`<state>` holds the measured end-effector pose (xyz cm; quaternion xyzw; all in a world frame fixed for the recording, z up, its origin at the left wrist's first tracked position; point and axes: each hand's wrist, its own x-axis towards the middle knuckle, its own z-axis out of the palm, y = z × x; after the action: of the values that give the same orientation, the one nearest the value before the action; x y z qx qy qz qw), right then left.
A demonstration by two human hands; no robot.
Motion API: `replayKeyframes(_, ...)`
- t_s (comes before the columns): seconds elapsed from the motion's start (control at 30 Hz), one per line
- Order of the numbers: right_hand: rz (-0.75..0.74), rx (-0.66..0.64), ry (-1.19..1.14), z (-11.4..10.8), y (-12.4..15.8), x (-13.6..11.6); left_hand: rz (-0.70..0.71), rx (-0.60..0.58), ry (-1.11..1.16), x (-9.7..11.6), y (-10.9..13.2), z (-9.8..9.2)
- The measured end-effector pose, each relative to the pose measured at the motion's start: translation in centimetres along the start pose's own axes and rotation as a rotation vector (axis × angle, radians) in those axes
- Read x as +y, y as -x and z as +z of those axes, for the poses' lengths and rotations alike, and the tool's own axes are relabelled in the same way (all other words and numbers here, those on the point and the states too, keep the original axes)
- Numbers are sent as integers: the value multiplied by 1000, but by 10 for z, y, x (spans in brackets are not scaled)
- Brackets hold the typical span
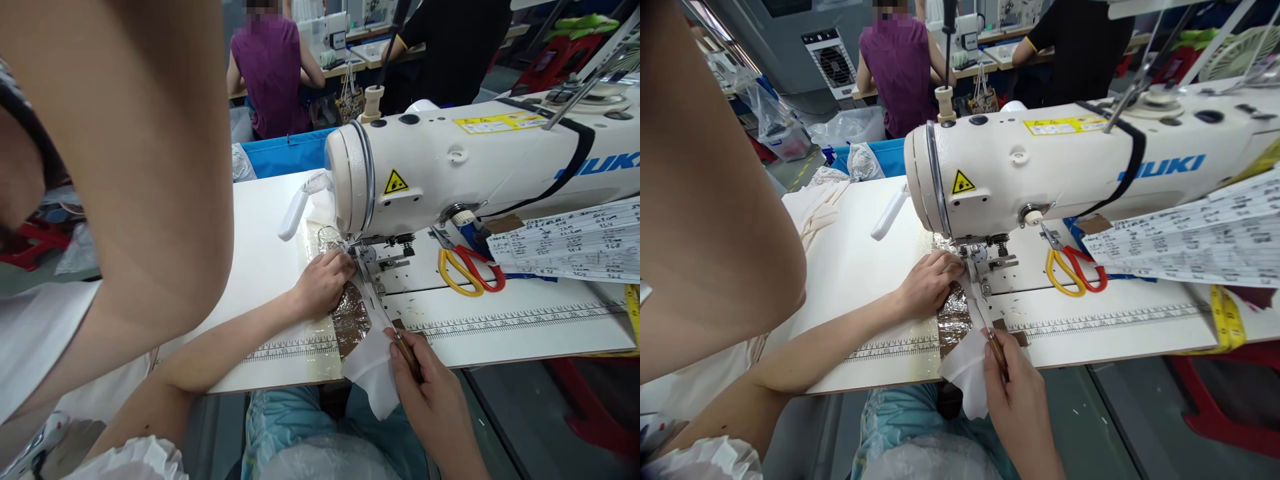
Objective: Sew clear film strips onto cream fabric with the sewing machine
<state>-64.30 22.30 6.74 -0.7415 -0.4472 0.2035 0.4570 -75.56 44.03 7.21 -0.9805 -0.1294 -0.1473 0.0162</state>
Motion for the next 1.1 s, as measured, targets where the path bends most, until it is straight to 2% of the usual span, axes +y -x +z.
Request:
replayKeyframes(0.13,54,-18,-12,1,-8,-11,-12,39,52,-2,2,1)
replayKeyframes(0.23,76,-35,-20,2,-12,-11,83,72,160,-5,2,2)
replayKeyframes(0.33,34,-29,2,2,-16,-7,151,85,178,-7,2,3)
replayKeyframes(0.6,-34,-39,56,5,-36,-11,31,16,42,-4,0,2)
replayKeyframes(0.7,-61,-29,67,8,-40,-10,0,49,56,-3,2,1)
replayKeyframes(0.8,-71,-25,69,9,-41,-9,39,77,134,-2,3,1)
replayKeyframes(0.9,-65,-23,72,9,-44,-10,91,22,164,-2,3,2)
replayKeyframes(1.1,-92,2,108,12,-49,-10,35,-44,53,0,1,0)
